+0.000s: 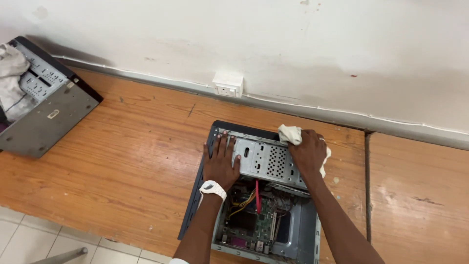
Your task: Cleaning the interior and components of a desktop computer case with a white cloth.
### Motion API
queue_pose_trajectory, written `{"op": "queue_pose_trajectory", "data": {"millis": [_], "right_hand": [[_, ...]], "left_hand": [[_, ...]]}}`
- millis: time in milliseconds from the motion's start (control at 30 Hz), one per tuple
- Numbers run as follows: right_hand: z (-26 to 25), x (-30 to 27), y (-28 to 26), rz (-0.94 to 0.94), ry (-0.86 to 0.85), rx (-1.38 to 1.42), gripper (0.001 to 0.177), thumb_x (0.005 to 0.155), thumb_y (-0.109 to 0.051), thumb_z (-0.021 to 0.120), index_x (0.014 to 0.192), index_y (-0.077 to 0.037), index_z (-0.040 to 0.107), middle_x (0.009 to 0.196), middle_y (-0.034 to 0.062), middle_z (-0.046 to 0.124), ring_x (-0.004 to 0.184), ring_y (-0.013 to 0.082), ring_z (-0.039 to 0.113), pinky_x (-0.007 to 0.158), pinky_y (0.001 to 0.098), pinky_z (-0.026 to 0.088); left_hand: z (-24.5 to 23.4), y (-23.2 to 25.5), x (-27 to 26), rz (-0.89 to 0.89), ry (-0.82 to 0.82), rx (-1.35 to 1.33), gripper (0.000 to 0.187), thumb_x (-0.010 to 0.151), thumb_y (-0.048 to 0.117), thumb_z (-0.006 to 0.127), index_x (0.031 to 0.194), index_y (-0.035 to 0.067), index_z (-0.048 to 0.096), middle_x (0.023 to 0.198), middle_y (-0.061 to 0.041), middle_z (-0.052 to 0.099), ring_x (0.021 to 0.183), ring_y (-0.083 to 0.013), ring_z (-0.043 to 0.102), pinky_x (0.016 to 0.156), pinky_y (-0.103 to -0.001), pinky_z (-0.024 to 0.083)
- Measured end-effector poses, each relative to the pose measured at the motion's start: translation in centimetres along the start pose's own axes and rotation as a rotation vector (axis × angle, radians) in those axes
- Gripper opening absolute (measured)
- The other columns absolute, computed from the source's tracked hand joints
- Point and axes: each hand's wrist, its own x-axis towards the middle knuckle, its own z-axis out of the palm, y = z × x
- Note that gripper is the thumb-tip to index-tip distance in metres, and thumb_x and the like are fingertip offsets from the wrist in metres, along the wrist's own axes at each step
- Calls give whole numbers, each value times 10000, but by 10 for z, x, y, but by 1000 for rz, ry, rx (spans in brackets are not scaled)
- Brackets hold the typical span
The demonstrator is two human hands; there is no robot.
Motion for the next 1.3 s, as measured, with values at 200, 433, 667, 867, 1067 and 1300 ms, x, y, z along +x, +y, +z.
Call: {"op": "queue_pose_trajectory", "data": {"millis": [200,433,667,867,1067,1300], "right_hand": [[40,13,-86,-226,-43,181,351,679,-174,813,1002,-42,769,1084,112,714,971,360,663,843,477,529],[68,28,-159,-349,-185,309,411,680,-158,809,1078,-63,768,1095,116,708,992,357,669,844,468,537],[52,35,-137,-384,-320,303,413,699,-174,800,1094,-63,754,1110,131,697,977,378,658,818,478,542],[29,28,-71,-393,-242,310,353,733,-150,771,1072,-51,752,1101,128,710,982,364,666,847,475,537],[-8,13,6,-360,-113,236,354,721,-85,762,1075,-69,752,1118,102,712,1000,360,665,862,477,538],[-36,-1,40,-175,-108,107,400,722,-108,762,1120,-72,753,1155,124,705,1068,394,624,883,509,521]], "left_hand": [[-2,3,-1,2,43,14,626,1004,411,440,1561,127,410,1677,-127,278,1551,-319,209,1229,-616,93],[-7,6,4,-72,-32,30,667,983,465,448,1459,-1,465,1607,-300,295,1544,-419,153,1209,-640,46],[-9,6,1,-78,-35,-39,687,992,456,476,1510,7,450,1624,-272,289,1560,-391,185,1245,-625,68],[-6,5,-1,-56,28,-23,687,983,449,480,1557,78,418,1670,-241,244,1550,-386,202,1229,-603,89],[-6,3,1,-72,0,-9,686,977,457,477,1566,116,393,1669,-214,215,1546,-360,192,1231,-584,88],[-4,5,0,-90,-17,-41,680,990,476,460,1570,129,384,1676,-187,222,1554,-349,166,1230,-570,74]]}}
